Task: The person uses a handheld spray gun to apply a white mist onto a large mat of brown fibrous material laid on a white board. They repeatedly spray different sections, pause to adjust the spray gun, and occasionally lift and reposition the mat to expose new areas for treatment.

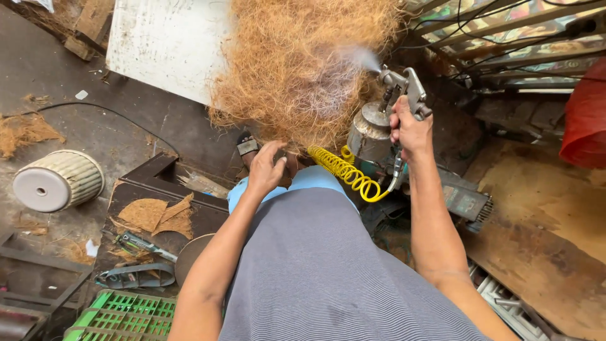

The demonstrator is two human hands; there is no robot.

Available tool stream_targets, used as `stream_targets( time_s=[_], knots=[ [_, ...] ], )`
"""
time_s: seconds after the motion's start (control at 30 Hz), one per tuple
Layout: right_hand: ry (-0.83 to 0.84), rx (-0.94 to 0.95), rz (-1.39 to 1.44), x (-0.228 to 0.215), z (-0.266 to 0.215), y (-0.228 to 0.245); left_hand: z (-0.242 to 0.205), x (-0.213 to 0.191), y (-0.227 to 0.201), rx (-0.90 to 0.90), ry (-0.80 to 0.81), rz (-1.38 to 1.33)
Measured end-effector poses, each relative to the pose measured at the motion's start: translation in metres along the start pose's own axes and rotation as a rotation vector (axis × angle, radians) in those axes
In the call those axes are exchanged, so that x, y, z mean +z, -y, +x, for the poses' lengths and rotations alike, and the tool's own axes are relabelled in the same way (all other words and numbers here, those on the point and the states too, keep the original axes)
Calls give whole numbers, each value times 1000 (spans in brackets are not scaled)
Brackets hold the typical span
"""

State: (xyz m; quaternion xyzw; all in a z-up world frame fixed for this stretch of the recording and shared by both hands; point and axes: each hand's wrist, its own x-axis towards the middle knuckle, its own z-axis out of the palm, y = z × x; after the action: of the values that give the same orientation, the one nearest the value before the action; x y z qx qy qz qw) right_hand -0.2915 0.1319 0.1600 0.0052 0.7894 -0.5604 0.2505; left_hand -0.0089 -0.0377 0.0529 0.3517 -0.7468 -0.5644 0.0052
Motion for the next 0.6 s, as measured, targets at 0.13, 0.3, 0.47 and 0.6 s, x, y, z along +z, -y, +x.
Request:
stream_targets(
  time_s=[0.13,0.3,0.47,0.6],
  knots=[
    [-7,23,-21,-2,32,20,-2,13,8,33,-15,23],
    [-11,-5,-9,-4,77,37,0,22,10,55,-56,53],
    [48,99,-92,-1,107,79,4,26,2,20,-33,98],
    [49,129,-128,5,131,103,8,27,1,-14,-55,102]
  ],
)
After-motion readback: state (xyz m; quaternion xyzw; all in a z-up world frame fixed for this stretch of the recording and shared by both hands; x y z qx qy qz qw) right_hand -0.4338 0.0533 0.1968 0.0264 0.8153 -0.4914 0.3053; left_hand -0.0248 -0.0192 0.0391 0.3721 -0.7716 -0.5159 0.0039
